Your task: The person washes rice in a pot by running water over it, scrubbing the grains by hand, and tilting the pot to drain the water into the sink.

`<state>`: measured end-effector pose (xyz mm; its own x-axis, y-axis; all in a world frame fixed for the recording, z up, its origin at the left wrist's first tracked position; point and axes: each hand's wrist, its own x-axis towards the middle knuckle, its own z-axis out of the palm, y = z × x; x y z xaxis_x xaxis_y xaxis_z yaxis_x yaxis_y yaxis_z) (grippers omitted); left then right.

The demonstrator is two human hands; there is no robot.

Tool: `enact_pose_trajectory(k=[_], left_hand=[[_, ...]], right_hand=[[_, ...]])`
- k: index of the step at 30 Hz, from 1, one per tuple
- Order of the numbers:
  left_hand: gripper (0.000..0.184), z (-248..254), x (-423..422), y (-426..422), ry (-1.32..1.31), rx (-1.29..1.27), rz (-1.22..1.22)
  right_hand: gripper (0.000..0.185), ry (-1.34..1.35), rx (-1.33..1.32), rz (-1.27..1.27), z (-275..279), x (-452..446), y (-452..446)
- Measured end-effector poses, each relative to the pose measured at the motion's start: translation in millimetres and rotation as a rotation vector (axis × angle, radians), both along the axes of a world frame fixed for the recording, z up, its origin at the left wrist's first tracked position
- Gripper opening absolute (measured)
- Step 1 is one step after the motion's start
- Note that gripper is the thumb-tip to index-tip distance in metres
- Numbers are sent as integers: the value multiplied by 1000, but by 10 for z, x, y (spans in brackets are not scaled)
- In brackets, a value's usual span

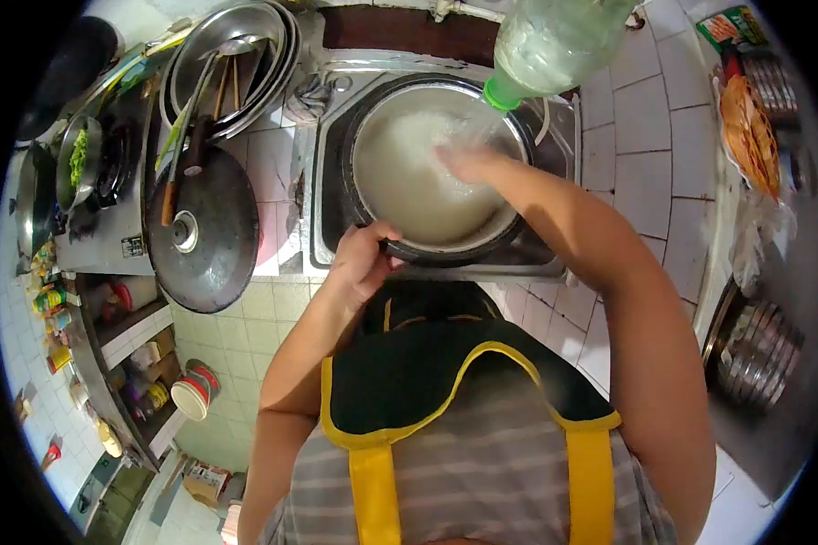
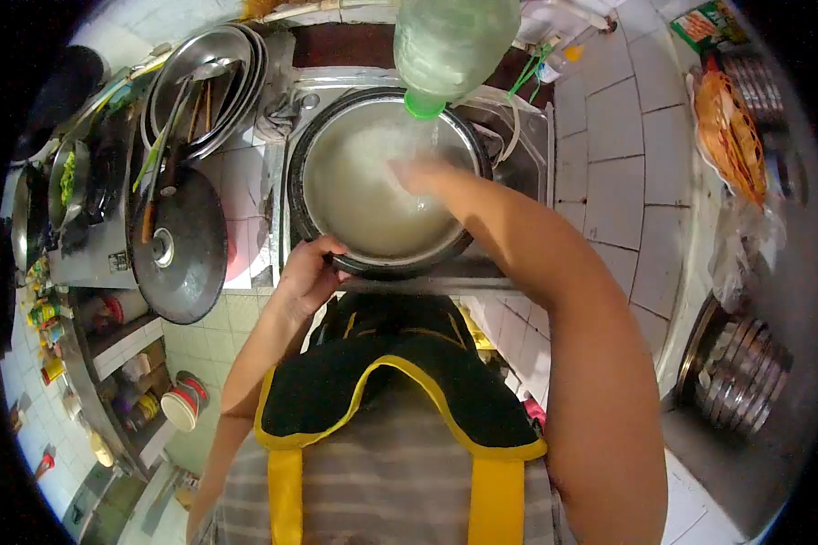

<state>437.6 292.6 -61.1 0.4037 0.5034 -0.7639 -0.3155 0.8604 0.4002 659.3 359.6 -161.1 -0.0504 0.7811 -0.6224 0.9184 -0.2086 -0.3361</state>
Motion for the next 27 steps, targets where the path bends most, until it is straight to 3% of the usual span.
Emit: enact_pose_trajectory(k=[3, 5, 8, 9, 11, 14, 17, 20, 23, 26, 27], left_hand=[[22, -121, 14, -42, 36, -6, -17], [27, -132, 21, -72, 51, -4, -29], [28, -178, -4, -102, 72, 1, -39], [29, -286, -37, -113, 73, -2, -38], [30, -308, -64, -108, 57, -8, -40], [31, -227, -41, -92, 27, -2, -48], [28, -248, 32, -83, 21, 28, -65], [25, -111, 85, -24, 2, 39, -95], [25, -102, 53, -26, -21, 3, -107], [24, -200, 28, -39, -82, -13, -32], [22, -163, 49, -33, -81, -4, -9]], right_hand=[[48, 246, -186, -172, -187, 8, -284], [53, 545, -307, -558, 292, -395, -482], [46, 1207, -555, -1219, 599, -636, -428], [45, 1158, -447, -1199, 698, -597, -387], [44, 1051, -235, -1153, 827, -366, -301], [45, 820, 23, -937, 373, 16, -139], [46, 474, 10, -682, 239, -190, 202], [46, 474, 22, -190, 403, -399, 228], [46, 73, 92, 616, 535, -457, -21], [34, 267, 269, 586, 525, -83, -299], [33, 91, 305, 596, 613, -93, -419]])
